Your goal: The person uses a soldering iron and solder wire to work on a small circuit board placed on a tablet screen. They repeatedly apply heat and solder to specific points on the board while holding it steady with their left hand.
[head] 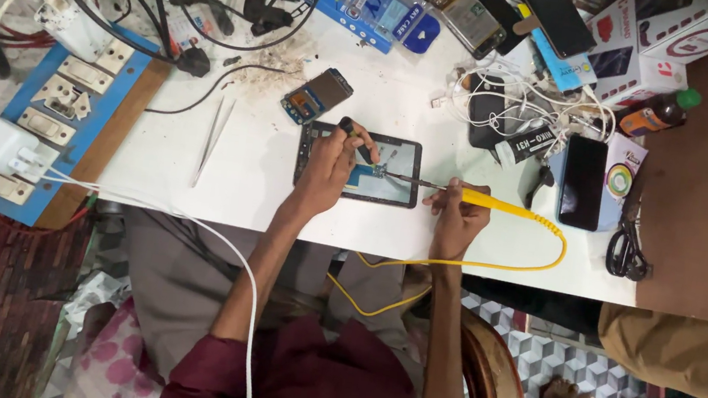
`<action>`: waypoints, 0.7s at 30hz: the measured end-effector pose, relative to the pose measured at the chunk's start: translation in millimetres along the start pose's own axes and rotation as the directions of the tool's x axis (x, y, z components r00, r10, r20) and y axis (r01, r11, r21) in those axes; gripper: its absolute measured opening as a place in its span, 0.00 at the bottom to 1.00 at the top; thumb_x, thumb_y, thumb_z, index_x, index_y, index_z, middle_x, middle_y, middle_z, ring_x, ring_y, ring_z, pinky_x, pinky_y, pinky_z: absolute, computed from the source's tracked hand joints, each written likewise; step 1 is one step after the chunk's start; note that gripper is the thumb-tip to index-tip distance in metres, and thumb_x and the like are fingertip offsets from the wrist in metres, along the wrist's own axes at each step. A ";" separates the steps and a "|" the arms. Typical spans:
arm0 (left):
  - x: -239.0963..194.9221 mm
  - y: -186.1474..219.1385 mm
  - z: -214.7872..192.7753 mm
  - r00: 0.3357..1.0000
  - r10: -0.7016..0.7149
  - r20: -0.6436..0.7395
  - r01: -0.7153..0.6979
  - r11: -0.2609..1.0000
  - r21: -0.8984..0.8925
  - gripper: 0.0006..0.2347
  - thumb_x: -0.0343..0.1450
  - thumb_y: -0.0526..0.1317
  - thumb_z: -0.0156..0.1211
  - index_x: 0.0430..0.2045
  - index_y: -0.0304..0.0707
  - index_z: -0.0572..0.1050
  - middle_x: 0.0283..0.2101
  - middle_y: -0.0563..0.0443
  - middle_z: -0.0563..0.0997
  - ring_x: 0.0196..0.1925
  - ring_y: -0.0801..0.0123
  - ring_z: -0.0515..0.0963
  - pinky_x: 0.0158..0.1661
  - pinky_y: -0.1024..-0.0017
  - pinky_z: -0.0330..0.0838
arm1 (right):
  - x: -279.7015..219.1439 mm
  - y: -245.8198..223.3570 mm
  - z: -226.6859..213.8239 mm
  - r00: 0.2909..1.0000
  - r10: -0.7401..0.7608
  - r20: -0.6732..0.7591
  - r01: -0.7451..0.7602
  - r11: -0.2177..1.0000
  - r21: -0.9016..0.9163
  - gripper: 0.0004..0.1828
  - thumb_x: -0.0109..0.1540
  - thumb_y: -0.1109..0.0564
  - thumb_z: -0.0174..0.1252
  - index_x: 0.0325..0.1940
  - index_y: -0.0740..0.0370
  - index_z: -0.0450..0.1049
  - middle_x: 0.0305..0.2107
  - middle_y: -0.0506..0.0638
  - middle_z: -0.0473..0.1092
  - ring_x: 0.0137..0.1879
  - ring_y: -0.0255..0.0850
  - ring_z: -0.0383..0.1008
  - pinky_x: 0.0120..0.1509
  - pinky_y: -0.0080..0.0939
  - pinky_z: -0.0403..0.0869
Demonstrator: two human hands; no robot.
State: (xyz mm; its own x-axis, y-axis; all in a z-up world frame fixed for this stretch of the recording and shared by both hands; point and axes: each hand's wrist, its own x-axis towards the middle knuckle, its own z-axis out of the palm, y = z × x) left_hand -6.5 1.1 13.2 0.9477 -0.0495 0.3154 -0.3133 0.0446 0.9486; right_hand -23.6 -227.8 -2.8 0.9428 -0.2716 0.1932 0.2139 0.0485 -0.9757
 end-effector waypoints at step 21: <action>1.6 -5.2 -1.6 1.000 0.024 0.001 -0.024 0.999 0.021 0.07 0.79 0.31 0.37 0.41 0.30 0.66 0.35 0.49 0.83 0.20 0.77 0.65 0.25 0.75 0.63 | -2.9 -7.9 3.6 0.998 -0.050 0.035 0.052 0.998 -0.044 0.08 0.72 0.59 0.54 0.42 0.66 0.65 0.24 0.51 0.70 0.28 0.36 0.72 0.34 0.33 0.69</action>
State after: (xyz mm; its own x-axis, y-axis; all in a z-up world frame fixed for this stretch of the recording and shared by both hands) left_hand -3.3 2.4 8.8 0.9397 -0.0498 0.3382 -0.3374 0.0252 0.9410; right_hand -27.1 -224.0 4.7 0.9392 -0.2399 0.2457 0.2513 -0.0075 -0.9679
